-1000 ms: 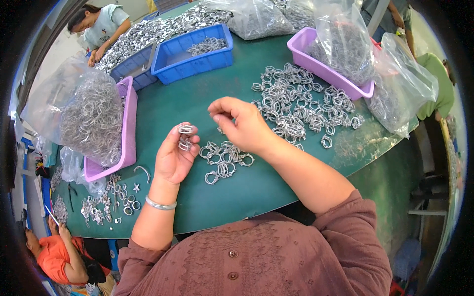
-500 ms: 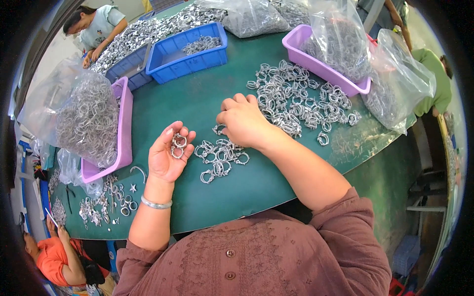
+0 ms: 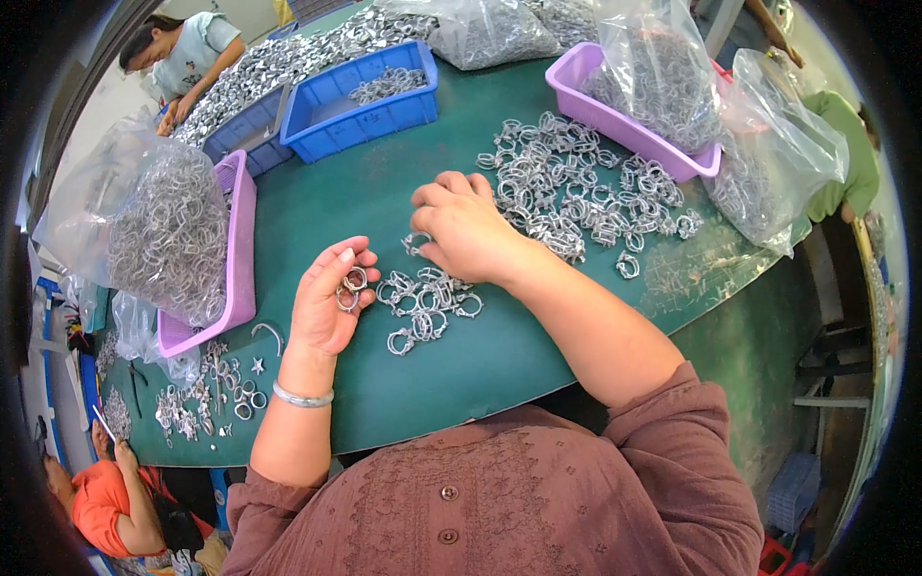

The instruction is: The person assembles metal clasps by picking up small metal components from the table and fitting them together by hand.

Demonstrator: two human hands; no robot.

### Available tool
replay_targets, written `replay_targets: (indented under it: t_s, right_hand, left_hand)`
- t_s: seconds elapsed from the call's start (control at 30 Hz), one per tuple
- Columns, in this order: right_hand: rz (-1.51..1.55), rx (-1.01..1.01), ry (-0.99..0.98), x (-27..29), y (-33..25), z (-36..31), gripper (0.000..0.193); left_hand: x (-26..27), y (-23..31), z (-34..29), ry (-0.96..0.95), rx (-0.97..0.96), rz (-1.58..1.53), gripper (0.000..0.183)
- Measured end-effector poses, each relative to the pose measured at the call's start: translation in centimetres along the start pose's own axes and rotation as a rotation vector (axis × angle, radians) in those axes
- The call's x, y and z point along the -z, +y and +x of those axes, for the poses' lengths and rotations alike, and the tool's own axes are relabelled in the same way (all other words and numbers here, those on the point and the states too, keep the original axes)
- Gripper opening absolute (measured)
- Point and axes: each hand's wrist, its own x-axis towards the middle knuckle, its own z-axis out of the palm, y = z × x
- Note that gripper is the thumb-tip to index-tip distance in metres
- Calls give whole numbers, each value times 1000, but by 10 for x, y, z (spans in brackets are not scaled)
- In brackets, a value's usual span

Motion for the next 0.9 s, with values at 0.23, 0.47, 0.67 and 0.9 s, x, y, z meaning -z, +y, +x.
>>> replay_targets:
  t_s: [0.23, 0.47, 0.67, 0.9]
  right_hand:
    - [205, 109, 241, 5, -20, 3, 28]
    - [292, 104, 246, 3, -29, 2, 28]
    - [519, 79, 214, -2, -23, 2, 30]
    - [624, 52, 217, -3, -24, 2, 30]
  left_hand:
    - [-4, -4, -3, -58, -24, 152, 23]
    - [-5, -4, -4, -69, -69, 158, 20]
    - [-6, -1, -5, -89, -52, 90, 24]
    - [-7, 0, -6, -88, -39, 77, 24]
